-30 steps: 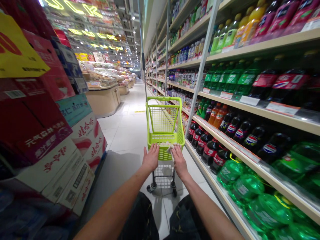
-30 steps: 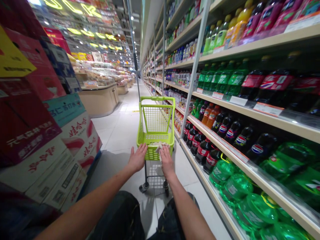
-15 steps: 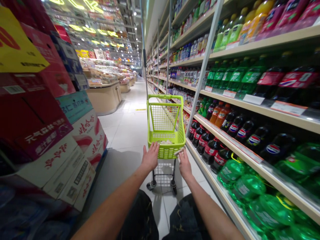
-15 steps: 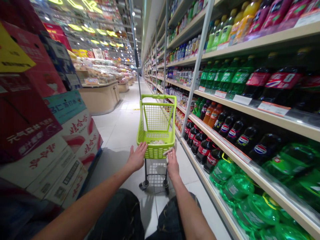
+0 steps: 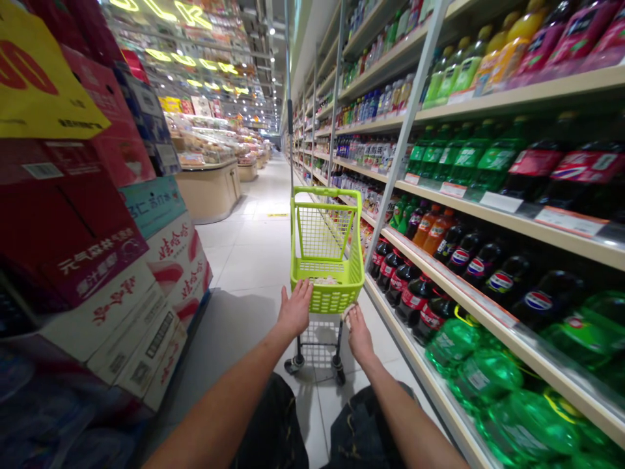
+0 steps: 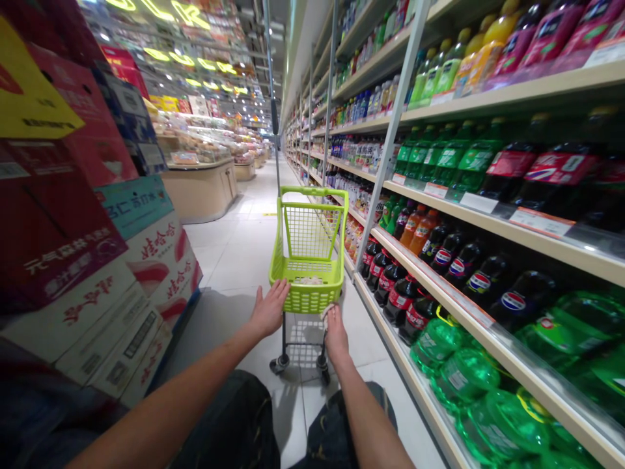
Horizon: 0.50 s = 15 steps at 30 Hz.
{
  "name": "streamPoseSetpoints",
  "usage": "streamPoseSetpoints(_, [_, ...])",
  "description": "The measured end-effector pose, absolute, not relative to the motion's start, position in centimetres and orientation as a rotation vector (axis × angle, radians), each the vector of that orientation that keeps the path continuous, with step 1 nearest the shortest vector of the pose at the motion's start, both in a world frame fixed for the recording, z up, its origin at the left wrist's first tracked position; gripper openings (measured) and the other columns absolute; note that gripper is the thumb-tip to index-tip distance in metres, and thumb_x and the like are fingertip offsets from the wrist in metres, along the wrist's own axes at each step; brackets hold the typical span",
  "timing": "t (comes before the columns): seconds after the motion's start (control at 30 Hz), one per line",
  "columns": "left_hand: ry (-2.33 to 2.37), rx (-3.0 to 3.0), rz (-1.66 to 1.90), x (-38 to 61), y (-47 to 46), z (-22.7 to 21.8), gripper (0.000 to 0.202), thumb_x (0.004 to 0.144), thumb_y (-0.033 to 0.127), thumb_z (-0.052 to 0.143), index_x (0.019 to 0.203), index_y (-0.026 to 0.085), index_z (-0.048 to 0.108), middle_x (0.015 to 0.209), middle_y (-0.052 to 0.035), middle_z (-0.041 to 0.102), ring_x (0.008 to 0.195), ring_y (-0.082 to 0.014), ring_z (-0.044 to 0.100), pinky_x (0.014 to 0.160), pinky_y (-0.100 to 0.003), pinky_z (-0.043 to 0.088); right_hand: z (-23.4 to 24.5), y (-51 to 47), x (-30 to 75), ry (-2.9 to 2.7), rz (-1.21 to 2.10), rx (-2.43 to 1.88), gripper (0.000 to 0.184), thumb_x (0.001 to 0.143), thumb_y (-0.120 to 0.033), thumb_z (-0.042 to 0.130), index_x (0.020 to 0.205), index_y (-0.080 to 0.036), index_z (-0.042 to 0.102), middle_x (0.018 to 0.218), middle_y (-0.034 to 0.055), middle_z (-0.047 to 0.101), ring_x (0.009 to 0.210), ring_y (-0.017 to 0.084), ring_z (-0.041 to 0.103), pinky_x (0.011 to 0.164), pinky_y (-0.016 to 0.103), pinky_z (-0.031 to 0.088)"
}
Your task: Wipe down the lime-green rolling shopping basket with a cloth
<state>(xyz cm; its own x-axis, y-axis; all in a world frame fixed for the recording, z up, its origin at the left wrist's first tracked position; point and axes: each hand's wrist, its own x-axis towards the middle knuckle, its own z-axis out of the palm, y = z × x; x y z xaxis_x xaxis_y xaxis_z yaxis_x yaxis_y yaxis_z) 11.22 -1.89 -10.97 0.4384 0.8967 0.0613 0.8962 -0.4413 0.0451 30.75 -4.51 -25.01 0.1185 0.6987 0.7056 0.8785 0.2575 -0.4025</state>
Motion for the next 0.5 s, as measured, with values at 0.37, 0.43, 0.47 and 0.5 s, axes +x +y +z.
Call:
streamPoseSetpoints(0.37, [1.655, 2.645, 0.164, 11.0, -1.9, -11.1, 0.076, 0.064, 0.002, 0.037, 0.136, 0.014, 0.018, 0.145, -0.0071, 0.013, 0.132, -0.0231, 0.008, 0.102, -0.058, 0.007, -21.4, -3.7, 30.1, -1.577, -0.248, -1.509, 0.067, 0.067, 0.006, 0.027, 0.130, -0.015, 0.035, 0.143, 0.0088, 0.018, 0.131, 0.019, 0.018, 0.100, 0.037, 0.036])
streamPoseSetpoints(0.43, [1.655, 2.649, 0.165, 10.9, -1.9, -11.1, 0.075, 0.064, 0.002, 0.037, 0.136, 0.014, 0.018, 0.145, -0.0071, 0.013, 0.132, -0.0225, 0.009, 0.102, -0.058, 0.007, -23.8, -4.4, 29.5, -1.657, -0.239, -1.493, 0.068, 0.067, 0.006, 0.027, 0.130, -0.018, 0.035, 0.142, 0.0085, 0.024, 0.129, 0.019, 0.024, 0.096, 0.036, 0.040])
streamPoseSetpoints(0.47, [1.657, 2.648, 0.163, 10.9, -2.0, -11.1, 0.074, 0.064, 0.002, 0.036, 0.136, 0.014, 0.018, 0.145, -0.0071, 0.013, 0.132, -0.0223, 0.009, 0.102, -0.058, 0.007, -24.8, -4.9, 29.3, -1.705, -0.239, -1.475, 0.068, 0.068, 0.006, 0.028, 0.130, -0.019, 0.035, 0.140, 0.0081, 0.027, 0.127, 0.019, 0.029, 0.094, 0.035, 0.043])
streamPoseSetpoints(0.5, [1.658, 2.645, 0.160, 10.8, -2.0, -11.0, 0.074, 0.065, 0.002, 0.036, 0.136, 0.014, 0.018, 0.145, -0.0070, 0.013, 0.132, -0.0222, 0.009, 0.102, -0.058, 0.007, -25.5, -5.3, 29.1, -1.742, -0.240, -1.458, 0.068, 0.068, 0.006, 0.028, 0.130, -0.021, 0.035, 0.139, 0.0075, 0.030, 0.125, 0.018, 0.032, 0.092, 0.034, 0.044])
